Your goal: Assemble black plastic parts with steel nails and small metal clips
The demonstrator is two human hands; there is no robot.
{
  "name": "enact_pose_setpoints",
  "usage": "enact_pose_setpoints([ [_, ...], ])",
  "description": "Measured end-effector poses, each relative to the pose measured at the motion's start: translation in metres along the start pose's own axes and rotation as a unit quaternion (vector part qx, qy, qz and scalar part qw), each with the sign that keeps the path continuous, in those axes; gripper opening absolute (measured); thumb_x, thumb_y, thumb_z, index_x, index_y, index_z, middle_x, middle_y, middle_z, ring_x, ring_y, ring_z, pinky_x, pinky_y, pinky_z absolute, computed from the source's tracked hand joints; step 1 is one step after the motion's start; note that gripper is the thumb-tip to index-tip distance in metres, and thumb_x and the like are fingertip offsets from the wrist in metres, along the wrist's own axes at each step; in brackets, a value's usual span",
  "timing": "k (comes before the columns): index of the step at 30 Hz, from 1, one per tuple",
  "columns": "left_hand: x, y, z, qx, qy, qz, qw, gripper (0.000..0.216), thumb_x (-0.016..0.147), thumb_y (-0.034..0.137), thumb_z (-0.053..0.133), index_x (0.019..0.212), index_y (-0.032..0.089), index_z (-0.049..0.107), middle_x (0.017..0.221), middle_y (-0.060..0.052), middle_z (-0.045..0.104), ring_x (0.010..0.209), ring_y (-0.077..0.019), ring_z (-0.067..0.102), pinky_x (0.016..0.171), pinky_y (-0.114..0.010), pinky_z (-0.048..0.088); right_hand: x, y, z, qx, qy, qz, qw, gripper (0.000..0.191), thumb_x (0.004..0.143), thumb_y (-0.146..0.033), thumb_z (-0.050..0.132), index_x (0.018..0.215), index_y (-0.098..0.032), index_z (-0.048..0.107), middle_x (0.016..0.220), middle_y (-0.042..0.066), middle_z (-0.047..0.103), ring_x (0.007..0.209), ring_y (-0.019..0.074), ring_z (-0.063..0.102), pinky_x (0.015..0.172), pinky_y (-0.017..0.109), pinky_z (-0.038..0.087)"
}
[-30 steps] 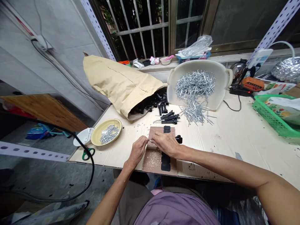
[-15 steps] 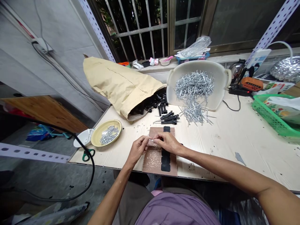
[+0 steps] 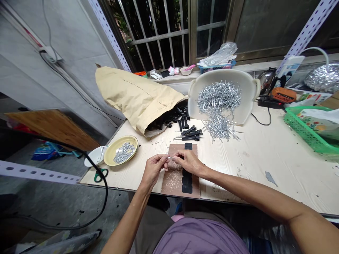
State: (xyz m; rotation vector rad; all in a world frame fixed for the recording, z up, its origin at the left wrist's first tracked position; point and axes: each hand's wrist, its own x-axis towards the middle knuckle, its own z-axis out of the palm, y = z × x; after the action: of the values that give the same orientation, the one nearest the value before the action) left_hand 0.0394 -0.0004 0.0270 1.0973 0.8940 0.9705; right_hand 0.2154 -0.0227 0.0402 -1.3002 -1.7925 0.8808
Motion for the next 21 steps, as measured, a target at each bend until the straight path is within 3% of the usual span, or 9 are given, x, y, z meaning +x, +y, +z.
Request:
enact_pose_setpoints([
  [5, -0.002, 0.001, 0.013, -0.05, 0.05, 0.002, 0.997, 0.028, 0.067, 0.037, 0.072, 0.076, 0.011, 0.065, 0.061, 0.001, 0.058, 0.045, -0.0051, 0.047, 0.044, -0.019, 0.04, -0.008, -0.008, 0.003, -0.163, 0.075, -0.053, 0.982, 0.023, 0.091, -0.033, 0.044, 0.085, -0.018, 0.06, 0.082, 0.004, 0.061, 0.074, 0.0145, 0.054, 0.064, 0.025, 0.037],
  [7, -0.002, 0.002, 0.018, -0.067, 0.064, 0.006, 0.996, 0.029, 0.067, 0.038, 0.071, 0.073, 0.011, 0.063, 0.06, 0.002, 0.056, 0.045, -0.005, 0.046, 0.044, -0.019, 0.04, -0.007, -0.009, 0.005, -0.177, 0.096, -0.064, 0.977, 0.023, 0.091, -0.033, 0.044, 0.085, -0.018, 0.06, 0.084, 0.005, 0.06, 0.075, 0.0148, 0.054, 0.064, 0.025, 0.037],
  [9, -0.003, 0.003, 0.022, -0.033, 0.092, 0.035, 0.995, 0.029, 0.069, 0.04, 0.069, 0.073, 0.012, 0.063, 0.058, 0.002, 0.055, 0.047, -0.0064, 0.047, 0.047, -0.02, 0.042, -0.003, -0.007, 0.006, -0.117, 0.084, -0.05, 0.988, 0.025, 0.091, -0.034, 0.044, 0.082, -0.017, 0.058, 0.079, 0.004, 0.059, 0.072, 0.0141, 0.054, 0.062, 0.024, 0.038],
  [12, -0.004, 0.004, 0.02, 0.057, 0.112, 0.06, 0.99, 0.03, 0.073, 0.042, 0.064, 0.079, 0.013, 0.064, 0.057, 0.003, 0.054, 0.047, -0.0085, 0.049, 0.049, -0.022, 0.043, 0.005, 0.0, 0.004, 0.028, 0.009, -0.002, 1.0, 0.029, 0.09, -0.038, 0.045, 0.075, -0.015, 0.055, 0.069, 0.001, 0.057, 0.063, 0.0119, 0.051, 0.057, 0.023, 0.038],
  [14, -0.004, 0.004, 0.015, 0.119, 0.08, 0.05, 0.988, 0.03, 0.076, 0.044, 0.06, 0.078, 0.014, 0.063, 0.058, 0.003, 0.053, 0.045, -0.0085, 0.047, 0.045, -0.022, 0.04, 0.007, 0.004, 0.0, 0.066, -0.033, 0.013, 0.997, 0.03, 0.089, -0.04, 0.047, 0.074, -0.015, 0.055, 0.066, 0.0, 0.056, 0.06, 0.0109, 0.05, 0.055, 0.022, 0.037],
  [16, -0.004, 0.005, 0.009, 0.192, 0.033, 0.055, 0.979, 0.028, 0.078, 0.043, 0.057, 0.075, 0.015, 0.061, 0.059, 0.003, 0.052, 0.046, -0.0081, 0.044, 0.045, -0.021, 0.036, 0.006, 0.007, -0.004, 0.027, -0.04, -0.004, 0.999, 0.029, 0.088, -0.04, 0.049, 0.075, -0.015, 0.056, 0.067, 0.0, 0.057, 0.062, 0.0112, 0.05, 0.056, 0.022, 0.037],
  [19, -0.002, 0.008, 0.002, 0.278, -0.032, 0.097, 0.955, 0.026, 0.081, 0.041, 0.053, 0.071, 0.017, 0.056, 0.062, 0.003, 0.049, 0.055, -0.0085, 0.043, 0.052, -0.02, 0.035, -0.001, 0.007, -0.008, -0.135, -0.008, -0.076, 0.988, 0.025, 0.09, -0.036, 0.047, 0.081, -0.016, 0.059, 0.075, 0.002, 0.06, 0.067, 0.0125, 0.051, 0.058, 0.023, 0.034],
  [21, -0.001, 0.01, -0.001, 0.283, -0.063, 0.098, 0.952, 0.028, 0.082, 0.041, 0.051, 0.068, 0.017, 0.051, 0.062, 0.004, 0.046, 0.057, -0.0086, 0.041, 0.054, -0.019, 0.034, -0.006, 0.007, -0.008, -0.254, 0.011, -0.132, 0.958, 0.026, 0.093, -0.033, 0.042, 0.083, -0.017, 0.06, 0.078, 0.004, 0.059, 0.068, 0.013, 0.051, 0.059, 0.025, 0.032],
])
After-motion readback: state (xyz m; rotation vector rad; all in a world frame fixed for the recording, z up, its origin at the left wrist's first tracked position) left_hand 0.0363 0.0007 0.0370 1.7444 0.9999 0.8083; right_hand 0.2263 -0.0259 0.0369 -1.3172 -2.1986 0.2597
